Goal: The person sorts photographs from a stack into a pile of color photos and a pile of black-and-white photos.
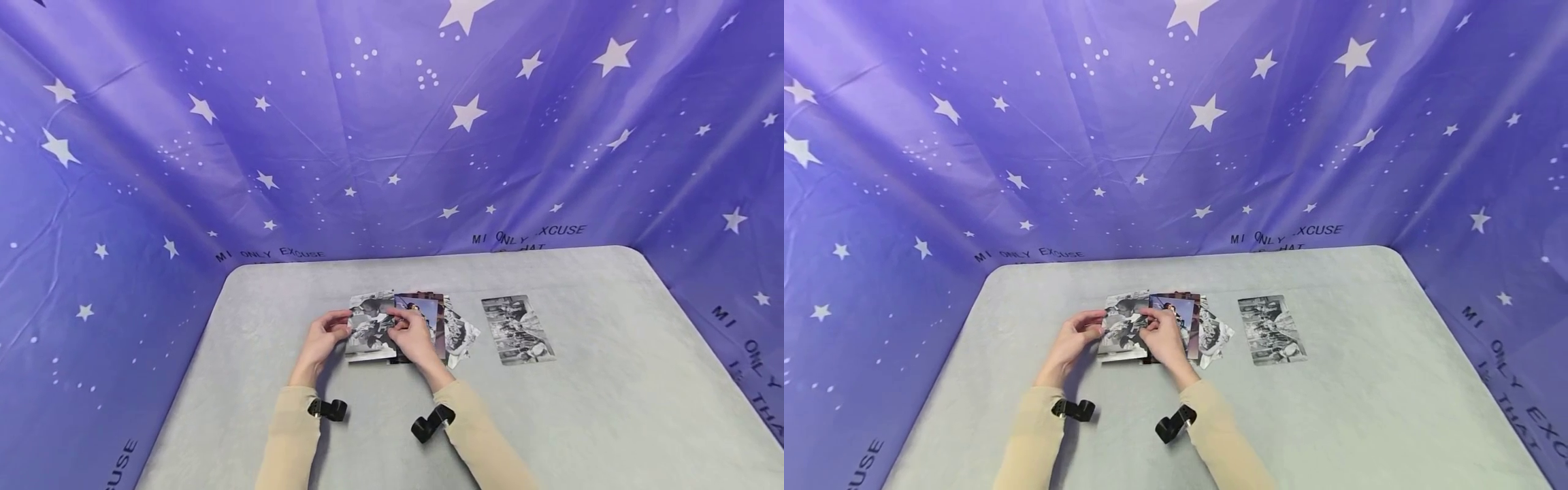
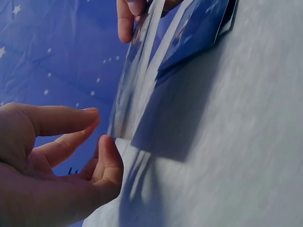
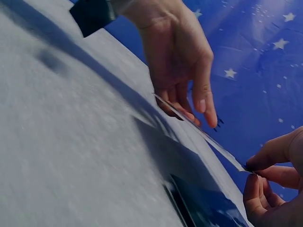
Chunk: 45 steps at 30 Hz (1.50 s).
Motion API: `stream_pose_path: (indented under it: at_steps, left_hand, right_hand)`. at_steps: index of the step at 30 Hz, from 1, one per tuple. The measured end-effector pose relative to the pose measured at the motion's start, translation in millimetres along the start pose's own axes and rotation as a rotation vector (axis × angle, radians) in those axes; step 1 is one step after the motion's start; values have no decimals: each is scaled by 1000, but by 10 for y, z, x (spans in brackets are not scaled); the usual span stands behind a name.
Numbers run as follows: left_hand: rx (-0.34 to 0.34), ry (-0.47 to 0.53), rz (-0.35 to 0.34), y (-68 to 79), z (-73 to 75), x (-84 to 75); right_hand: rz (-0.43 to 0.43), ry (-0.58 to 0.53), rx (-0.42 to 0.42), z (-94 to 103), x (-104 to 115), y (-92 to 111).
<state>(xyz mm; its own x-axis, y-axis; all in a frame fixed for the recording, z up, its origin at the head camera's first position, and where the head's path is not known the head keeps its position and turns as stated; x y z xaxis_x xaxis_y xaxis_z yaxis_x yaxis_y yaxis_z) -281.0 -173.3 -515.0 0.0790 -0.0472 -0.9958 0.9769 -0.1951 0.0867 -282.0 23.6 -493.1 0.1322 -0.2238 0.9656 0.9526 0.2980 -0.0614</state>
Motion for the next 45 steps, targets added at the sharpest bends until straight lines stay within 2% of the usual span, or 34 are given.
stream_pose_path:
  at_steps: [7, 10, 16, 19, 22, 25, 28, 30, 33, 36, 38, 41, 45]
  left_hand:
    - [24, 94, -6, -93, -211, 19]
    - [62, 101, -21, -115, -349, -64]
    - [92, 99, -30, -78, -615, -267]
    - [106, 113, -29, -84, -734, -280]
    - [116, 138, -38, -123, -857, -268]
    - [126, 150, -61, -188, -992, -244]
    - [140, 137, -104, -284, -1126, -153]
    - [173, 124, -170, -354, -1221, -96]
    - [201, 112, -228, -410, -1375, -62]
    - [207, 95, -213, -442, -1526, -73]
    - [190, 86, -152, -433, -1622, -103]
    - [199, 94, -114, -444, -1749, -115]
    - [221, 89, -98, -395, -1888, -237]
  right_hand:
    - [-24, 5, -31, 260, -43, 72]
    - [-19, 24, -54, 378, -63, 114]
    - [-54, -1, -77, 583, -150, 214]
    - [-76, -53, -74, 678, -198, 274]
    - [-102, -77, -66, 799, -128, 355]
    - [-121, -91, -61, 932, -20, 437]
    - [-133, -84, -72, 1067, -150, 470]
    - [-139, -80, -76, 1156, -295, 488]
    - [-142, -49, -92, 1306, -445, 545]
    - [-142, -21, -98, 1437, -466, 618]
    - [-142, 1, -104, 1512, -470, 661]
    - [-141, 33, -115, 1615, -475, 716]
    - [-139, 79, -128, 1741, -498, 772]
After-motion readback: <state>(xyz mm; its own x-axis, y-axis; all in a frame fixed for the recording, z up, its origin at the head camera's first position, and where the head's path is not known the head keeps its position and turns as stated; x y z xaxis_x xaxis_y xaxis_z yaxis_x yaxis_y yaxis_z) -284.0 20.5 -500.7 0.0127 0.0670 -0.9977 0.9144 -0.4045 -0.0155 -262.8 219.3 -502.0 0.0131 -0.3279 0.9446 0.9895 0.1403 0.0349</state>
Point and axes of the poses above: each hand's wrist, its own y-axis away from the middle knuckle, its own z-axis out of the back of the hand, x = y × z, the point moved 10 cm from there along -y, towards the middle knuckle, and after that the axes turned 14 degrees about x, right-handed, at the moved point
